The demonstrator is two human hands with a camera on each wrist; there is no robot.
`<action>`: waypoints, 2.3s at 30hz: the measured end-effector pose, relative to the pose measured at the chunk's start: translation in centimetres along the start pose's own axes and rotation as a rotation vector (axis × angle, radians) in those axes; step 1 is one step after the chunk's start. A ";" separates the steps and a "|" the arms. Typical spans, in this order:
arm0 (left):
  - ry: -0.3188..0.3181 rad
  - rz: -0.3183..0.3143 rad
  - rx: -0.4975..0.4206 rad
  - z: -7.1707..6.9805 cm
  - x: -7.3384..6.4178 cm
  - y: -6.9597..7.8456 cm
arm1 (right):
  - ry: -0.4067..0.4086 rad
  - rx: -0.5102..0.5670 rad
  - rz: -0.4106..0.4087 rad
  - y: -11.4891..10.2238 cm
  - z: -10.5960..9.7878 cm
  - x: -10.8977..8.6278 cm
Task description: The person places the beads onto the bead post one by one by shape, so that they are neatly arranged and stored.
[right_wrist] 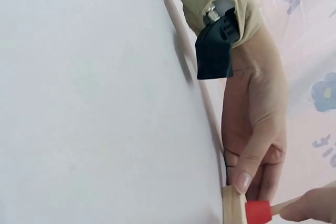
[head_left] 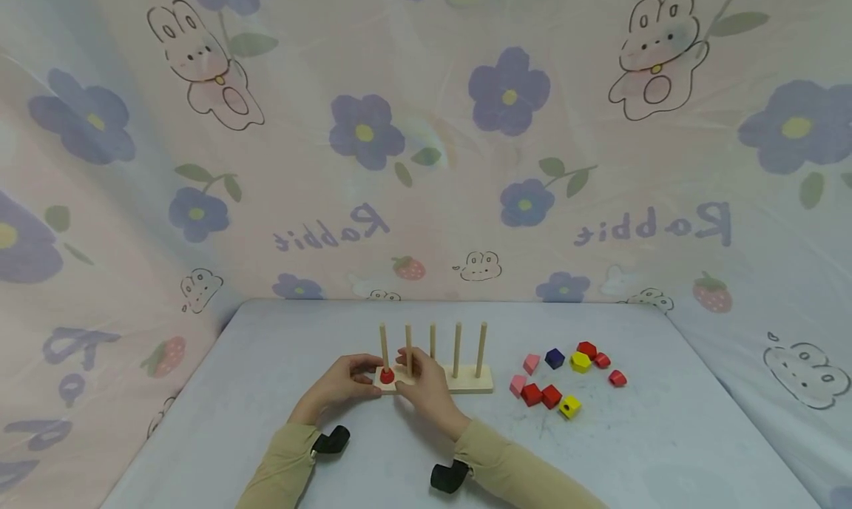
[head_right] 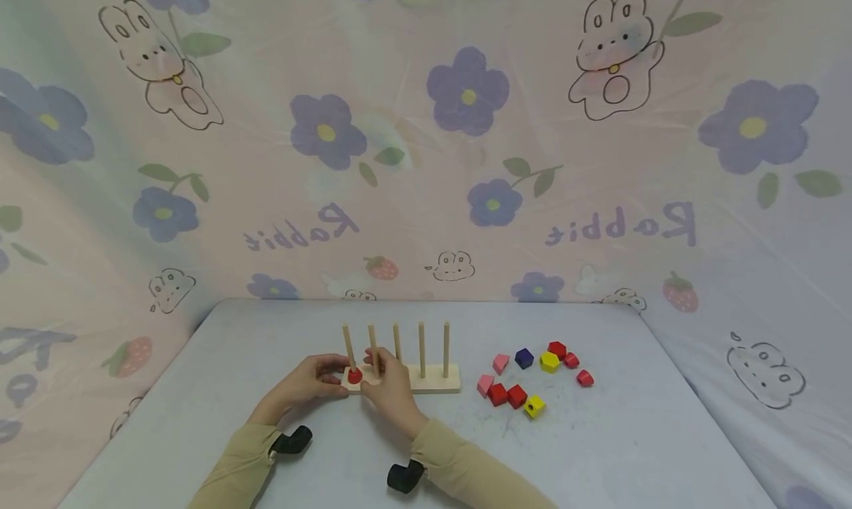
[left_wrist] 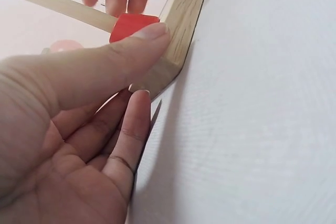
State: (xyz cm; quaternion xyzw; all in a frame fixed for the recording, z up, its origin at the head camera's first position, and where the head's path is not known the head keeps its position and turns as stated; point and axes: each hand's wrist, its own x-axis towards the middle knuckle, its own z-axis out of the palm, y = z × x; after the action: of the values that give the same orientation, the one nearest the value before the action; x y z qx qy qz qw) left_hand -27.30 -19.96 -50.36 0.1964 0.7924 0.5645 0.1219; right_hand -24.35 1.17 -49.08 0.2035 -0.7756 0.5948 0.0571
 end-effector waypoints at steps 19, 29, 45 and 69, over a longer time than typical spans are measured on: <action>0.031 -0.025 0.031 0.1 -0.3 0.2 | -0.124 -0.019 -0.086 -3.2 -7.7 -4.1; 0.040 -0.022 0.076 0.3 -0.5 0.8 | 0.064 -0.157 -0.063 -5.7 -15.3 -5.8; 0.026 -0.009 0.087 0.1 0.1 0.0 | 0.186 -0.450 -0.068 -0.8 -28.9 -6.9; 0.037 -0.033 0.063 0.2 -0.2 0.1 | -0.043 -0.572 0.187 5.4 -34.5 -9.0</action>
State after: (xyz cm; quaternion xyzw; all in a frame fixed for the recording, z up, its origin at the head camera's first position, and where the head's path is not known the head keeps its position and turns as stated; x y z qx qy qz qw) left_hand -27.06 -19.81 -50.32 0.1769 0.8151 0.5405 0.1103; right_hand -23.55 37.12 -47.07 0.1195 -0.9281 0.3503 0.0405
